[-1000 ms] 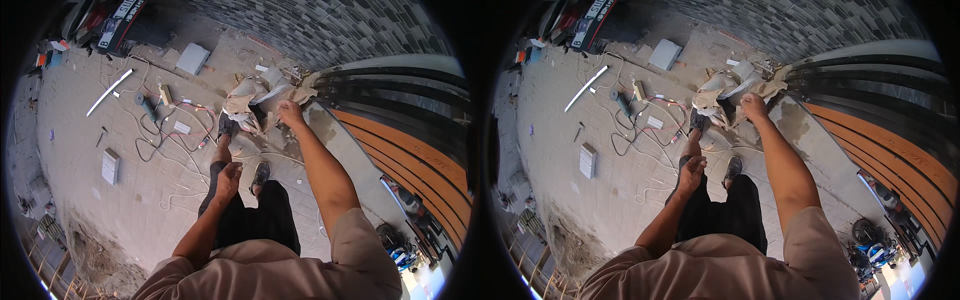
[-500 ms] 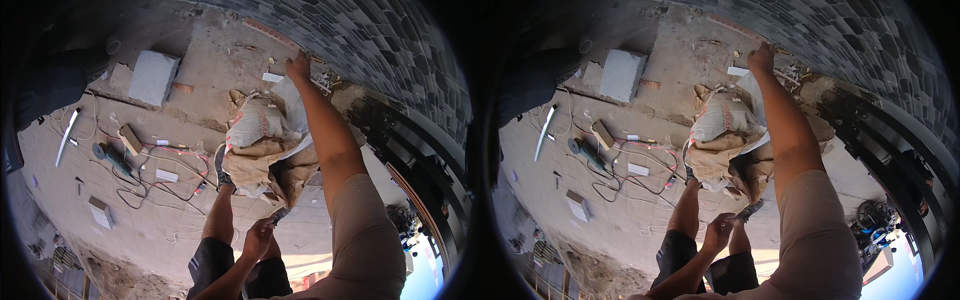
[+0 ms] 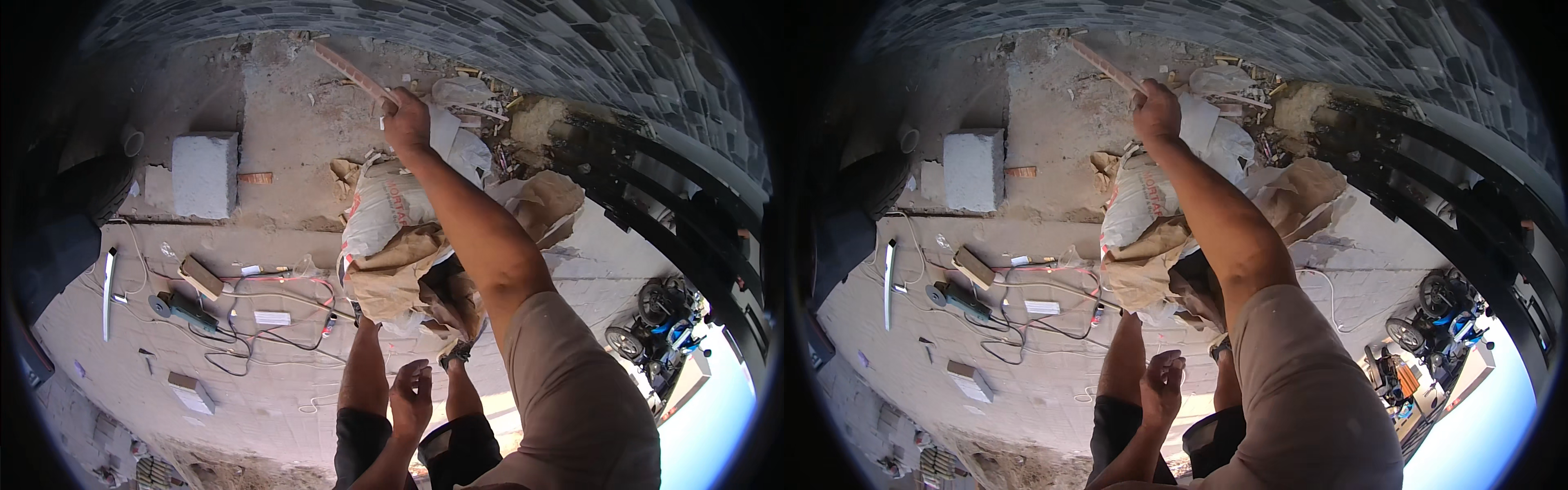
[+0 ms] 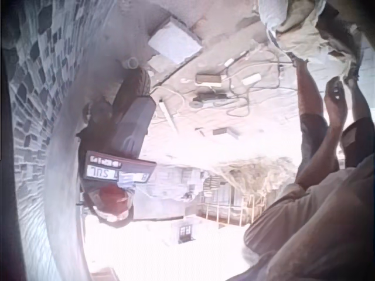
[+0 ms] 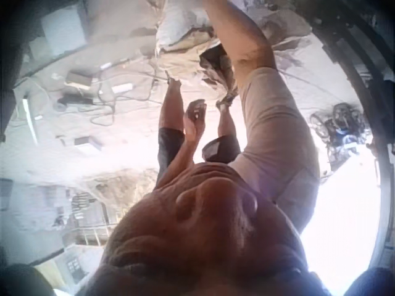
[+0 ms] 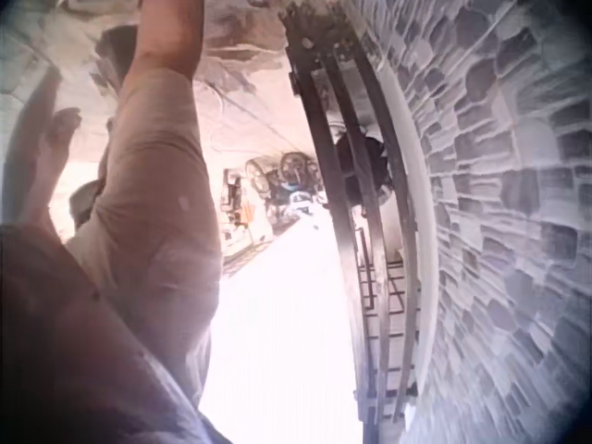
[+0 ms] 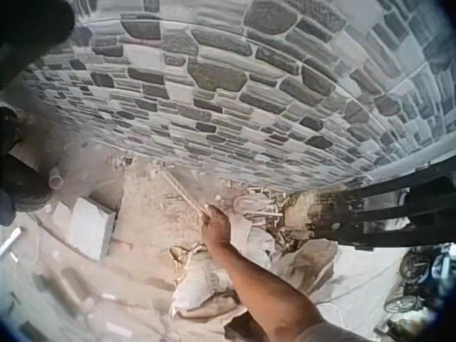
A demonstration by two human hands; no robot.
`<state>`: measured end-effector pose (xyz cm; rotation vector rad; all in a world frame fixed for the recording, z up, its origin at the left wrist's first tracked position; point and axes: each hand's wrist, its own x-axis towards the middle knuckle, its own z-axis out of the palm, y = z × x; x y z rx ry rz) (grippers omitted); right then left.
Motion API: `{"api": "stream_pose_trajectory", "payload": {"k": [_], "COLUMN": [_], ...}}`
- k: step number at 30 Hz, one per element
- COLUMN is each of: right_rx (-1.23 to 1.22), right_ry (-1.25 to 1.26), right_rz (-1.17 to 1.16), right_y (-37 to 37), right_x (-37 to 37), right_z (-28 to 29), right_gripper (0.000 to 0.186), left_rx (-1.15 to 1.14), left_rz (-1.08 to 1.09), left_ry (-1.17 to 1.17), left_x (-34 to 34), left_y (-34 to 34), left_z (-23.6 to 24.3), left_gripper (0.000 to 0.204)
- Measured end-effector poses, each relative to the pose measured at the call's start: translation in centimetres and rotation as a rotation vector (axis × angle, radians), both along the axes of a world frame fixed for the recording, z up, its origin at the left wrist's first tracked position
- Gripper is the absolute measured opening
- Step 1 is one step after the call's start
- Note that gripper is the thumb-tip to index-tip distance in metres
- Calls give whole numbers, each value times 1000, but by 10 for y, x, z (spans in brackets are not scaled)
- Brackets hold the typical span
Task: The person uses a power angle grinder to cut a metal track on the ground and then places the track against a step, where they and another person use small spacers or shims to adjust the fit.
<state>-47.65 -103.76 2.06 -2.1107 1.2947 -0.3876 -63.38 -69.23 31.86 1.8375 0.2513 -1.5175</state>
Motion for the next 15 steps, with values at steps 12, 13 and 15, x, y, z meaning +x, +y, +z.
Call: {"api": "stream_pose_trajectory", "payload": {"k": [12, 13, 15], "right_rx": [474, 618, 507], "right_ry": [-36, 33, 57], "right_rz": [207, 235, 214], "right_y": [145, 149, 169], "right_x": [-328, -357, -418], "right_z": [470, 502, 566], "right_gripper": [15, 14, 13], "left_rx": [-628, -529, -529], "left_rz": [-1302, -1331, -1427], "left_ry": [-846, -518, -222], "left_x": [63, 47, -1], "left_y": [-72, -74, -68], "left_z": [158, 172, 206], "left_gripper": [51, 44, 34]}}
